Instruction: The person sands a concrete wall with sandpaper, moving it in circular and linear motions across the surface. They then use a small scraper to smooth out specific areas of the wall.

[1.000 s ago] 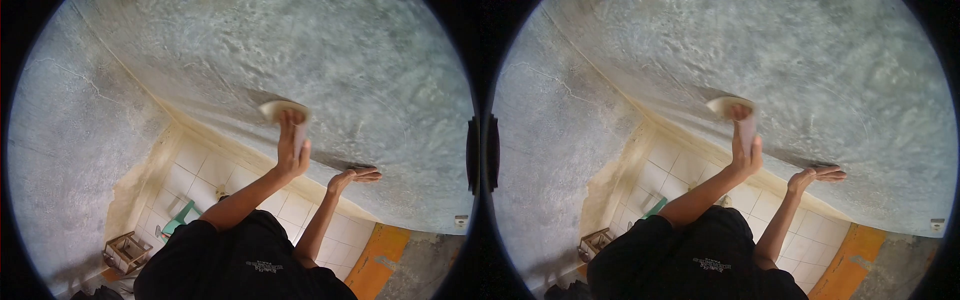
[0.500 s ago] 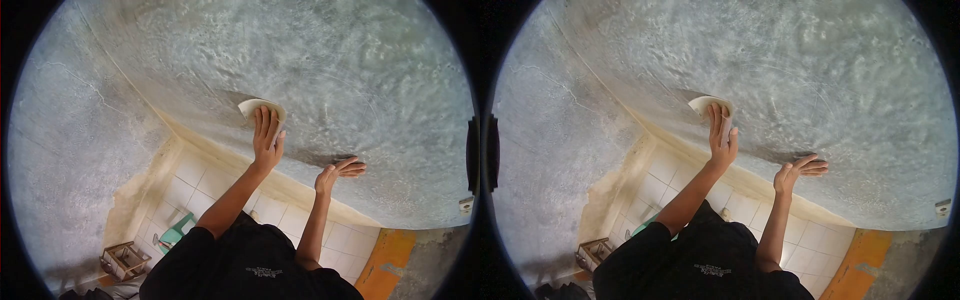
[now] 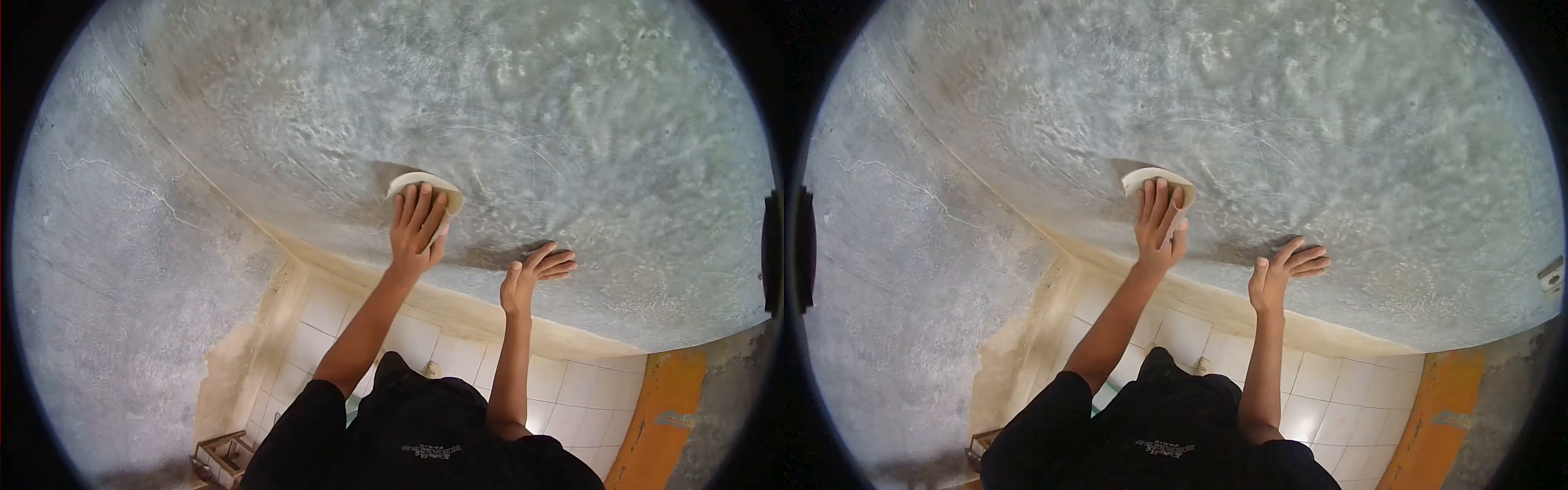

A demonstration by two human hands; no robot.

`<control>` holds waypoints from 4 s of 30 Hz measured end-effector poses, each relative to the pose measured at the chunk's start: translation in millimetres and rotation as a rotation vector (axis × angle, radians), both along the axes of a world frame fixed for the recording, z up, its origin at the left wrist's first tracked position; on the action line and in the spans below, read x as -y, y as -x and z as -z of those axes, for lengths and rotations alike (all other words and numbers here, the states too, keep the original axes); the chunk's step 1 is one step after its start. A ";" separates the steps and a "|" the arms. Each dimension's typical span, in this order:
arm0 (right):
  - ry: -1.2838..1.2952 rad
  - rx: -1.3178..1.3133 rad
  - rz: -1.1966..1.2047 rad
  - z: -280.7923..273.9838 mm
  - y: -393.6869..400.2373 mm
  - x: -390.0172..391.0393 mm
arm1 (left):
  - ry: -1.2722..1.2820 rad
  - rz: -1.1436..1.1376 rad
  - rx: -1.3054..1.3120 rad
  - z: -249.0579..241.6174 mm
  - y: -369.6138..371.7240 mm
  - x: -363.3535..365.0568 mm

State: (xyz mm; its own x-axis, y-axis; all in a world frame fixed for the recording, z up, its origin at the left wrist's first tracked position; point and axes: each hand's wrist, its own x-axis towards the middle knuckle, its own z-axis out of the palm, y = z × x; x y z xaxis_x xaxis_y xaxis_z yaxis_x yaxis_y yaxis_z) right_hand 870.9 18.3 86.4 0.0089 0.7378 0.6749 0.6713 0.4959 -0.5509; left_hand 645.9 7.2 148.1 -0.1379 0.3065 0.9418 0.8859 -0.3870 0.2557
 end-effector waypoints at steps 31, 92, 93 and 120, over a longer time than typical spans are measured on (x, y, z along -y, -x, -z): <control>0.065 -0.046 0.254 10.6 -57.6 -0.2 | -0.126 0.059 -0.457 -133.2 -34.2 -29.6; -0.178 0.009 0.229 31.8 -62.9 -4.9 | -0.367 0.091 -0.387 -533.1 -103.7 -27.2; -0.127 0.018 0.200 31.4 -64.2 -6.5 | -0.443 0.055 -0.364 -545.2 -98.4 -30.3; -0.169 0.026 0.218 39.3 -66.8 -14.5 | -0.495 0.099 -0.702 -501.5 -101.2 -31.8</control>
